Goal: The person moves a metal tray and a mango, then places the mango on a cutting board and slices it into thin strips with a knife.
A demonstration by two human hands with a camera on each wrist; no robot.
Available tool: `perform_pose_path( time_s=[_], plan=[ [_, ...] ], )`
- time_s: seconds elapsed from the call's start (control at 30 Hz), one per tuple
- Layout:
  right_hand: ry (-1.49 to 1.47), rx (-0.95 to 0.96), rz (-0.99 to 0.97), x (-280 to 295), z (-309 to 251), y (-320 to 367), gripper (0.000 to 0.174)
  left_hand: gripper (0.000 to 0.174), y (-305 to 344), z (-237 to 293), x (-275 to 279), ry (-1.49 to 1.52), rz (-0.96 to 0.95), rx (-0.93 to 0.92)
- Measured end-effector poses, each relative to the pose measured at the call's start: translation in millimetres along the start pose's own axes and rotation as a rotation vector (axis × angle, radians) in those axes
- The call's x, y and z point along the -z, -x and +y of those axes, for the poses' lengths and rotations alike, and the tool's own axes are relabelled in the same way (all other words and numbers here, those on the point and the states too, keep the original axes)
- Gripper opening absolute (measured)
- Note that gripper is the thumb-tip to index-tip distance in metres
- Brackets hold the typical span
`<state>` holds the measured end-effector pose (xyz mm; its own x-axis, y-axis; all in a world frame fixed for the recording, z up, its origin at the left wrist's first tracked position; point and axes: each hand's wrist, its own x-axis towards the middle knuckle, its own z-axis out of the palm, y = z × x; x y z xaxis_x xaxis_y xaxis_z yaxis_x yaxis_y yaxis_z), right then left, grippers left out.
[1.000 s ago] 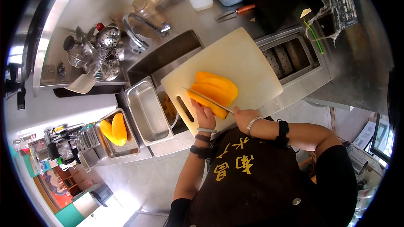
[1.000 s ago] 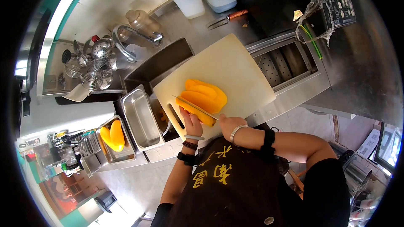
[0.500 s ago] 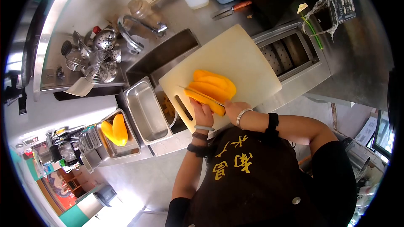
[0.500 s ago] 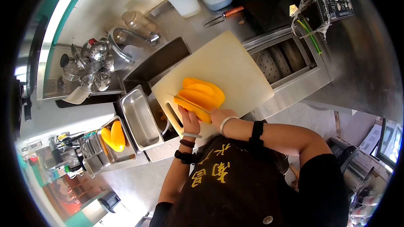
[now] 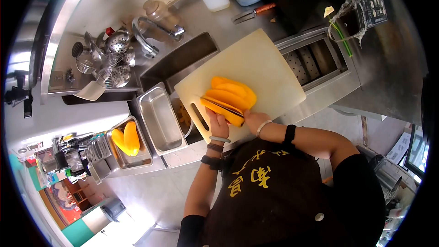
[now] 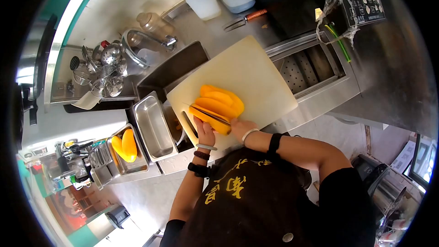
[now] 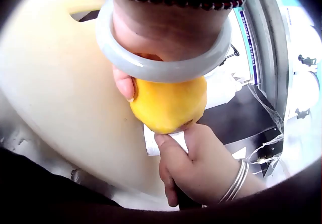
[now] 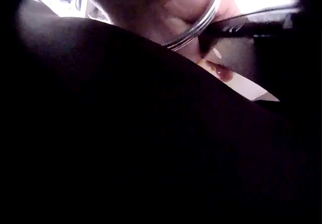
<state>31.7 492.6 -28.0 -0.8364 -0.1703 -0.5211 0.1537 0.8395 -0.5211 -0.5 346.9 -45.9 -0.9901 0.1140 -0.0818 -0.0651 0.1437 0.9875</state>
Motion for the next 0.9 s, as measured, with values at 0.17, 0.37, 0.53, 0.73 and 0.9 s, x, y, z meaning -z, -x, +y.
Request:
perform_pose_path(
  time_s=[0.17,0.37,0.53,0.73,0.9],
  plan=[
    [-0.02,0.042,0.01,14,-7,14,0.017,0.053,3,1,6,0.04,-0.055,0.071],
    [0.042,-0.021,-0.085,23,-2,24,0.019,0.052,2,-6,3,0.029,-0.022,0.1],
    [-0.052,-0.004,-0.018,9,-5,1,0.017,0.05,1,-8,5,0.015,-0.017,0.119],
    [-0.051,0.056,-0.045,7,11,-6,0.02,0.041,9,-21,23,0.113,-0.03,0.165],
    [-0.056,0.146,-0.047,8,20,-2,0.026,0.035,15,-4,22,0.296,0.087,0.319]
  ],
)
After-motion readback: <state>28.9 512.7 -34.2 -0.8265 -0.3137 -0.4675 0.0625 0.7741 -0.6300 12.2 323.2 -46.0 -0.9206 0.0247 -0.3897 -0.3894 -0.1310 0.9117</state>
